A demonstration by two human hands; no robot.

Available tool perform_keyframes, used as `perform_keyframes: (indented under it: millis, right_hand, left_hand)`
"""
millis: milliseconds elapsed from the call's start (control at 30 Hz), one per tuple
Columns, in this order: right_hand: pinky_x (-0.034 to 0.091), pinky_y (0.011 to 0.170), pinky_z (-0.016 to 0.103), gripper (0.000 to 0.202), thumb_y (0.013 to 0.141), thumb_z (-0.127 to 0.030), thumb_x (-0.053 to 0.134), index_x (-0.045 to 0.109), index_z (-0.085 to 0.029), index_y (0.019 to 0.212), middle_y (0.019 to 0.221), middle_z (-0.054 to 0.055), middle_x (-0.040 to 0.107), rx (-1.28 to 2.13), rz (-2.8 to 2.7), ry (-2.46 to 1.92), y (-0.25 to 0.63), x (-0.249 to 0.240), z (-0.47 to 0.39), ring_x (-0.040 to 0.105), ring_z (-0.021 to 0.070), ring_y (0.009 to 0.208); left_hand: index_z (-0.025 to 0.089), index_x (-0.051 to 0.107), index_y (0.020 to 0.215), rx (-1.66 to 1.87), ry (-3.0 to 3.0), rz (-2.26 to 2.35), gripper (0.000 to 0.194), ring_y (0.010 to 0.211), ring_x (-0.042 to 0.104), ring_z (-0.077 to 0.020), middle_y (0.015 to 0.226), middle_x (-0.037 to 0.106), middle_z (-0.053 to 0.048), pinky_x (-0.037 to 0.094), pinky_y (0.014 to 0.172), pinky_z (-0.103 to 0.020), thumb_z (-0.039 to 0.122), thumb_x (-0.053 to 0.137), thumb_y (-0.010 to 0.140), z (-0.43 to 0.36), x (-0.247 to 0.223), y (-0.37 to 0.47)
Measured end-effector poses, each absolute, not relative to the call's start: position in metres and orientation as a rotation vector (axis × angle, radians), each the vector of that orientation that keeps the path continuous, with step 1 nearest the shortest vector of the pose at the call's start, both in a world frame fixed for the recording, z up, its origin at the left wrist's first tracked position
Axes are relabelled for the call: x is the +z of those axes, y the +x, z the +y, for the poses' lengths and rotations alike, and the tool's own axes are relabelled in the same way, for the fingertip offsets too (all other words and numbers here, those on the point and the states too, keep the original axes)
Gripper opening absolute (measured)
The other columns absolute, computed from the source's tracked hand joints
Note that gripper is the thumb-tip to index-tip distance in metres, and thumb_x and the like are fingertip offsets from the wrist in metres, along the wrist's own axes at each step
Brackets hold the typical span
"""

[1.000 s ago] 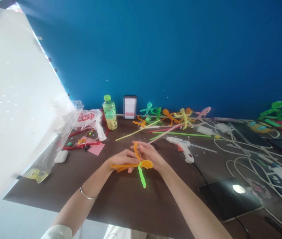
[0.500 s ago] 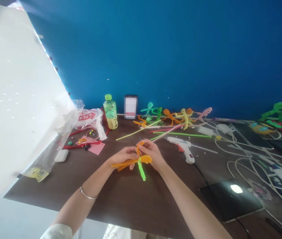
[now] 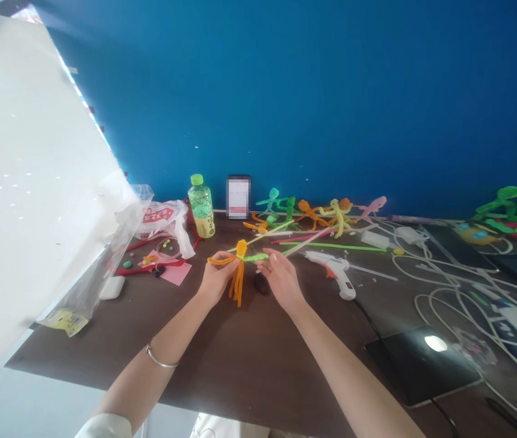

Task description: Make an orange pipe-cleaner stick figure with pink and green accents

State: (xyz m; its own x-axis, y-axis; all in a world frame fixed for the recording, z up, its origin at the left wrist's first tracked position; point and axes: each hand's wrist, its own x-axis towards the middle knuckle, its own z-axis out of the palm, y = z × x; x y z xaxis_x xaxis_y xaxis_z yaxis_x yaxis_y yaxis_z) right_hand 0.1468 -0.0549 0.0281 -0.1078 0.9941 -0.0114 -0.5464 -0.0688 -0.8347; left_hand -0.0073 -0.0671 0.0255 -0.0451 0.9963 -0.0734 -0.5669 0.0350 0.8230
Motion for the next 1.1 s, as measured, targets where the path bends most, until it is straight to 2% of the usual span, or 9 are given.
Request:
perform_keyframes:
  millis: [133,300,400,533,767,933,1000,1100]
  right_hand:
    - [0.049,0.073,0.021,0.019,0.063,-0.026,0.073,0.066,-0.021,0.081,0.076,-0.002,0.066,1.574,-0.729,-0.734,0.148,0.027,-0.052,0.061,0.0092,0.071]
    - [0.05,0.065,0.016,0.008,0.068,-0.024,0.07,0.065,-0.02,0.072,0.075,-0.003,0.066,1.733,-0.646,-0.641,0.15,0.025,-0.052,0.059,0.0063,0.065]
    - [0.051,0.065,0.016,0.006,0.069,-0.024,0.069,0.064,-0.02,0.071,0.081,-0.003,0.067,1.826,-0.609,-0.579,0.151,0.024,-0.053,0.06,0.0063,0.066]
    - [0.052,0.063,0.018,0.007,0.07,-0.026,0.068,0.063,-0.021,0.072,0.088,-0.002,0.067,1.897,-0.626,-0.553,0.151,0.025,-0.054,0.061,0.0075,0.066]
    - [0.051,0.065,0.02,0.008,0.069,-0.026,0.069,0.062,-0.021,0.069,0.085,-0.002,0.066,1.936,-0.712,-0.577,0.154,0.03,-0.056,0.062,0.0092,0.068]
    - [0.05,0.071,0.028,0.02,0.076,-0.043,0.057,0.062,-0.024,0.081,0.092,0.001,0.065,1.854,-0.769,-0.642,0.154,0.031,-0.054,0.062,0.0143,0.077]
    - [0.049,0.066,0.028,0.024,0.074,-0.043,0.058,0.062,-0.023,0.086,0.092,0.002,0.065,1.796,-0.866,-0.718,0.15,0.029,-0.055,0.061,0.0132,0.07]
    - [0.047,0.059,0.025,0.025,0.067,-0.036,0.067,0.061,-0.021,0.085,0.081,0.001,0.065,1.647,-1.096,-0.852,0.141,0.024,-0.06,0.057,0.0108,0.061]
  left_hand:
    - [0.016,0.055,0.072,1.413,0.687,0.789,0.025,0.065,0.061,-0.0105,0.067,0.064,0.001,0.045,0.062,-0.022,0.018,0.075,0.057,-0.068,0.024,-0.006]
    - [0.015,0.055,0.072,1.34,0.7,0.76,0.026,0.064,0.061,-0.0107,0.068,0.064,0.001,0.046,0.065,-0.024,0.018,0.076,0.056,-0.07,0.022,-0.004]
    - [0.015,0.054,0.068,1.359,0.681,0.742,0.026,0.064,0.06,-0.0097,0.066,0.063,0.002,0.047,0.064,-0.023,0.017,0.076,0.055,-0.07,0.023,-0.004]
    - [0.015,0.053,0.067,1.371,0.675,0.737,0.024,0.066,0.061,-0.0105,0.066,0.061,0.003,0.047,0.065,-0.023,0.014,0.075,0.056,-0.069,0.022,-0.005]
    - [0.015,0.051,0.067,1.345,0.691,0.747,0.025,0.066,0.062,-0.0111,0.066,0.061,0.002,0.047,0.063,-0.022,0.013,0.074,0.057,-0.068,0.02,-0.005]
    - [0.015,0.052,0.066,1.424,0.668,0.716,0.022,0.068,0.061,-0.0096,0.069,0.062,0.002,0.047,0.069,-0.023,0.014,0.073,0.059,-0.067,0.021,-0.006]
    - [0.015,0.052,0.065,1.474,0.656,0.71,0.021,0.071,0.061,-0.0099,0.071,0.063,0.002,0.047,0.072,-0.024,0.015,0.072,0.06,-0.067,0.021,-0.006]
    - [0.016,0.052,0.066,1.506,0.665,0.705,0.02,0.073,0.061,-0.01,0.073,0.063,0.001,0.047,0.072,-0.023,0.015,0.071,0.061,-0.067,0.02,-0.006]
